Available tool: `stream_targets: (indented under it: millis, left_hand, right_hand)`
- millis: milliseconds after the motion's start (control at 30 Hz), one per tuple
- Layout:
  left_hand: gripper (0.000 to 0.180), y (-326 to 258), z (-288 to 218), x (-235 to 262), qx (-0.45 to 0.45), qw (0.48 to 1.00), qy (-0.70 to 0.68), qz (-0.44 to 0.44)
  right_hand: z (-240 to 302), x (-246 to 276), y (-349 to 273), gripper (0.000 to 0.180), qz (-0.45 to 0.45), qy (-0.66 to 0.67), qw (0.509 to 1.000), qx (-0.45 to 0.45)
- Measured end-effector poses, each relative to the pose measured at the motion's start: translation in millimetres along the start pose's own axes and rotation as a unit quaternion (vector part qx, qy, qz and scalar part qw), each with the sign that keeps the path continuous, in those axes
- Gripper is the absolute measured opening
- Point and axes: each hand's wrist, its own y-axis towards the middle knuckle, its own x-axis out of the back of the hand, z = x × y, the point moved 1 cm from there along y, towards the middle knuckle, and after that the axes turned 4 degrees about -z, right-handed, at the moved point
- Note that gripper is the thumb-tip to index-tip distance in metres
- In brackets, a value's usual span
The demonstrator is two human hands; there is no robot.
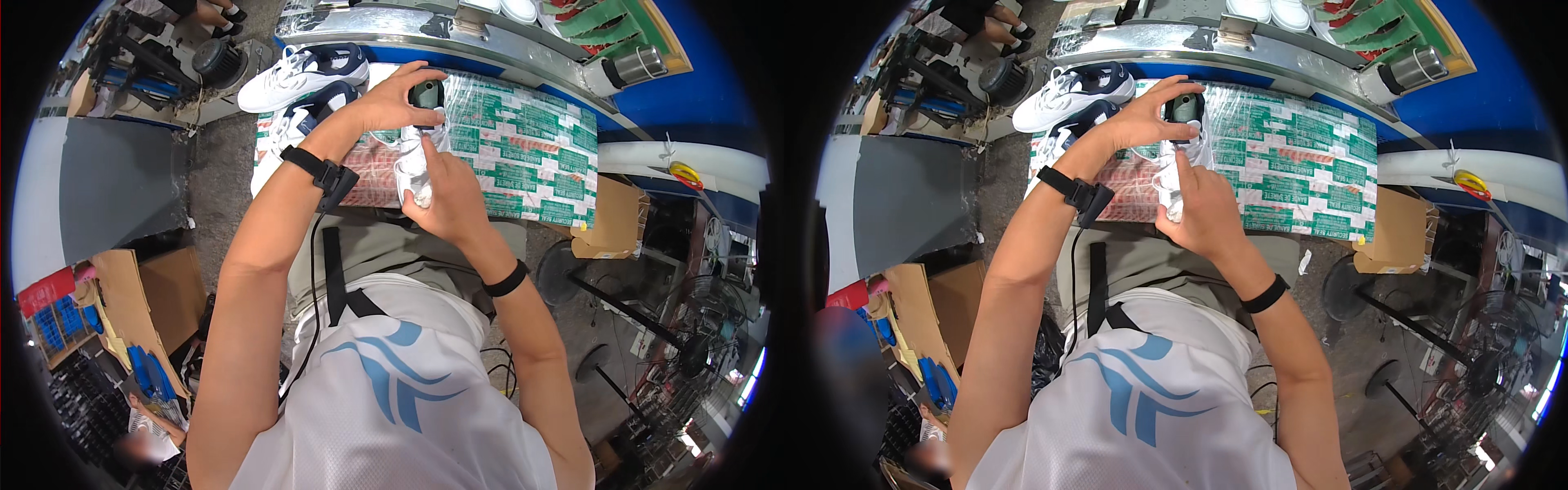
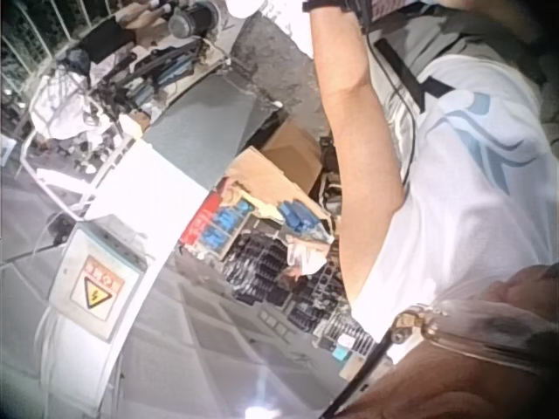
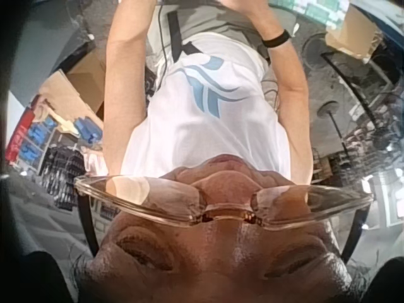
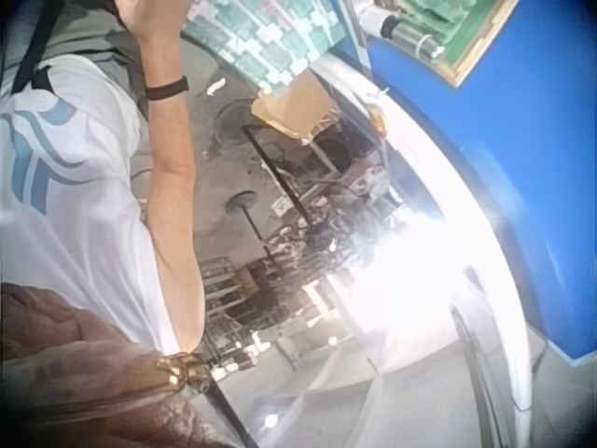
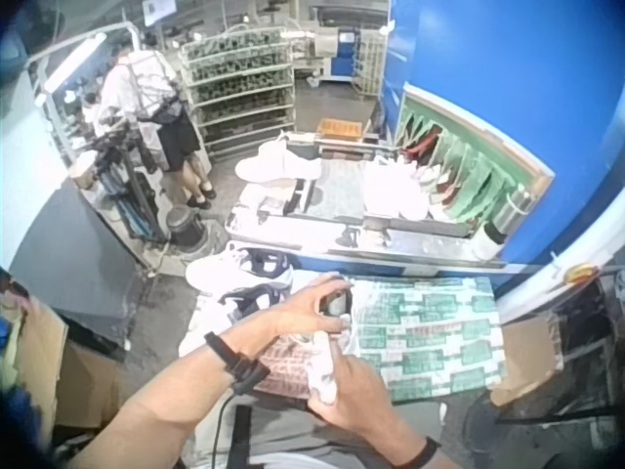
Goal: The recorder inspects white sneakers on a workstation, checking the interiors and placing them on a conveyor belt.
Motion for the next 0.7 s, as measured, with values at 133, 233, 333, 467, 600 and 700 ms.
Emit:
stream_targets:
  millis: [133, 233, 333, 467, 600, 700]
  left_hand:
    - [0.091, 1, 5, -6, -0.013, 0.999, -0.029, -0.024]
    - [0.09, 1, 2, -3, -0.02, 0.999, 0.006, -0.026]
    - [0.088, 2, 6, 1, -0.024, 0.999, 0.004, -0.027]
    - [0.081, 1, 5, -3, -0.033, 0.999, 0.003, -0.033]
    - [0.08, 4, 5, -10, -0.056, 0.997, 0.008, -0.055]
    - [0.078, -1, 8, -10, -0.063, 0.996, 0.0, -0.064]
  right_hand:
    - [8, -11, -1, 0.085, -0.014, 0.086, 0.995, -0.052]
    - [20, -10, 23, 0.079, 0.013, 0.152, 0.977, -0.149]
    - [24, -14, 15, 0.073, 0.002, 0.175, 0.975, -0.137]
    - [22, 41, -37, 0.082, 0.109, 0.151, 0.975, -0.121]
    - [6, 70, -34, 0.088, 0.116, 0.094, 0.983, -0.111]
    - [-6, 43, -8, 0.088, 0.029, 0.01, 0.998, -0.05]
